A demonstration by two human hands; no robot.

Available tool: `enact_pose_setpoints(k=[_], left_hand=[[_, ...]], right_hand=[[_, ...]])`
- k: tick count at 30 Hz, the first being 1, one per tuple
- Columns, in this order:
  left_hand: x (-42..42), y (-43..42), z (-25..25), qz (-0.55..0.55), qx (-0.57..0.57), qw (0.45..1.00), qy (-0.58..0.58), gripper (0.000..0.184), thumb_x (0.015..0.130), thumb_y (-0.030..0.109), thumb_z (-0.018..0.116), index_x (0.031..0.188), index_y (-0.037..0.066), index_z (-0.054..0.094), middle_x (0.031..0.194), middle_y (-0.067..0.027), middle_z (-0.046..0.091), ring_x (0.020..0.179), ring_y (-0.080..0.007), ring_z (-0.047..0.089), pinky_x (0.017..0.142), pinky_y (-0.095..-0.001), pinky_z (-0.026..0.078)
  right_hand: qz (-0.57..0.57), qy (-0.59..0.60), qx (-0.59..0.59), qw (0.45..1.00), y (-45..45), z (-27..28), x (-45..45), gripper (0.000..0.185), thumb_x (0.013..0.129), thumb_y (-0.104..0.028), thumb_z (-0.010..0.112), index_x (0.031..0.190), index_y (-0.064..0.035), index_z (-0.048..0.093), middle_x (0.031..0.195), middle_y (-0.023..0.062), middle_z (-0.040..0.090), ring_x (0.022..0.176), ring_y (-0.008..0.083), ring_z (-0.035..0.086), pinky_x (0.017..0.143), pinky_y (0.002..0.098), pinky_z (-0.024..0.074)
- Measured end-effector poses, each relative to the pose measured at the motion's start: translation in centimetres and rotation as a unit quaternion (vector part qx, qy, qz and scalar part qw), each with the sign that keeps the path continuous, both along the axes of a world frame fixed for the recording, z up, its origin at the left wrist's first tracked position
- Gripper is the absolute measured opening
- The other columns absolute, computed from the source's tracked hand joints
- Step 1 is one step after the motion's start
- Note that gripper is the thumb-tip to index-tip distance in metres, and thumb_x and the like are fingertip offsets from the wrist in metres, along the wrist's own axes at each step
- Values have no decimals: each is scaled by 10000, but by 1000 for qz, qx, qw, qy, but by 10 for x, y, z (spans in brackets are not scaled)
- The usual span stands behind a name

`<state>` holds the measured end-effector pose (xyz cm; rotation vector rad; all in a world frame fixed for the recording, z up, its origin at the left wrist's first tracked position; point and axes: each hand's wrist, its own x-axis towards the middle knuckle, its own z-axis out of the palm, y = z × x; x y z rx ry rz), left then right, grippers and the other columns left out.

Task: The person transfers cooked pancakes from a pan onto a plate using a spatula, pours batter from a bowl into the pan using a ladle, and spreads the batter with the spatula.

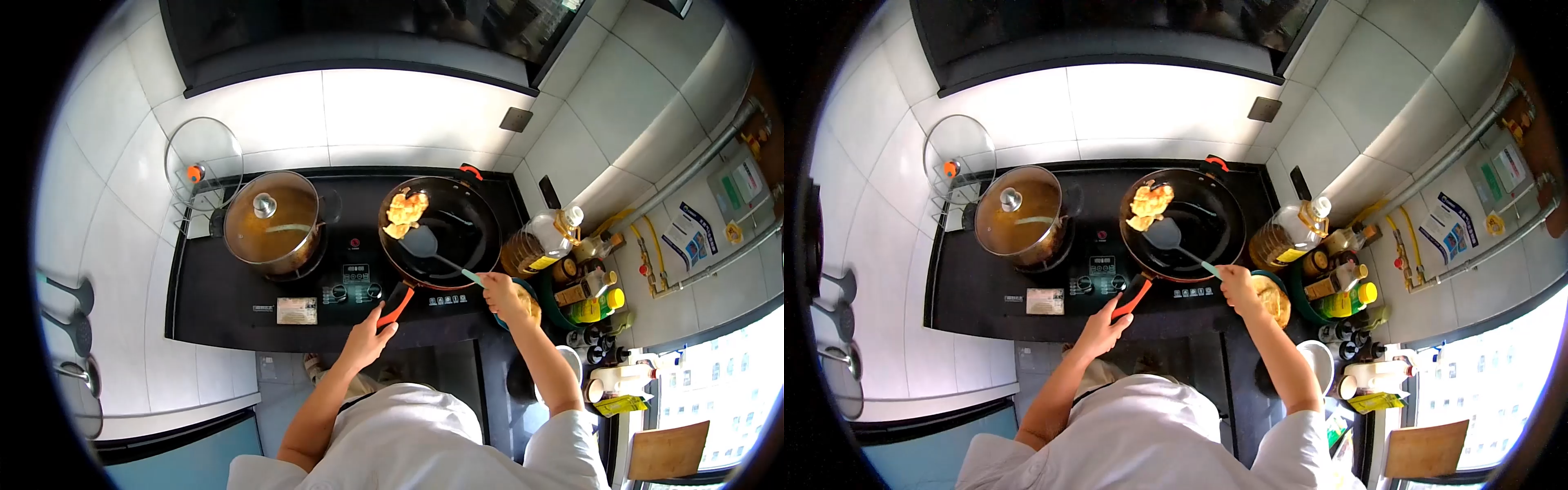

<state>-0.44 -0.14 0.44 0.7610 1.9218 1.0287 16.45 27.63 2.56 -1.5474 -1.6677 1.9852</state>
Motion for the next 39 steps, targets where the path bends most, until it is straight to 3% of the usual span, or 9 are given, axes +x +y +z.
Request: enact_pose_setpoints(k=[4,8,11,13,16,23,35,39], left_hand=[[0,0,-10,-1,26,999,27,699,915,395,604,1435,2,351,736,-197,645,657,-292,652,656,-363,496],[-1,-1,3,-3,2,1000,13,705,916,394,602,1442,4,342,725,-187,641,643,-284,647,646,-355,495],[0,-1,-17,-6,20,999,42,708,916,393,602,1448,8,336,711,-176,635,627,-265,640,637,-348,495],[0,0,-1,-4,-11,1000,-1,709,916,392,602,1450,10,334,706,-170,633,618,-257,635,633,-344,494],[0,-1,0,-2,-1,1000,1,705,918,390,600,1450,12,335,693,-168,627,609,-251,631,628,-347,491],[-1,1,-3,-5,11,1000,3,702,919,385,599,1450,12,334,655,-158,608,579,-240,619,594,-342,482],[0,0,-1,10,14,999,-38,688,923,344,623,1474,74,312,572,-68,538,419,-144,506,430,-297,434],[1,1,4,18,2,998,-56,675,931,334,615,1485,104,305,579,-41,531,416,-114,491,389,-273,415]], right_hand=[[-8,3,144,989,10,-6,-1,253,968,-194,520,1126,-38,641,593,-12,451,410,93,368,364,255,272],[-7,-19,202,979,40,-7,21,241,943,-190,543,1041,-22,687,536,-23,445,417,79,391,380,244,275],[2,-37,165,986,50,-8,16,224,940,-182,546,1016,-30,691,528,-24,435,407,82,375,376,246,269],[5,-29,133,991,48,-4,-3,208,944,-179,540,1009,-34,675,541,-24,436,403,85,367,370,248,264],[11,37,93,995,45,-25,-33,258,960,-197,533,1158,-55,618,586,-29,422,411,68,335,367,227,254],[-44,84,39,995,22,-26,-41,289,982,-239,523,1207,-68,585,617,-36,415,430,55,323,382,212,264],[-107,208,-27,972,-29,-10,25,354,1004,-297,489,1288,-87,522,567,-62,295,418,47,263,383,194,225],[-190,227,-33,955,-62,3,72,344,1007,-273,490,1279,-67,535,559,-77,283,413,31,248,378,197,209]])
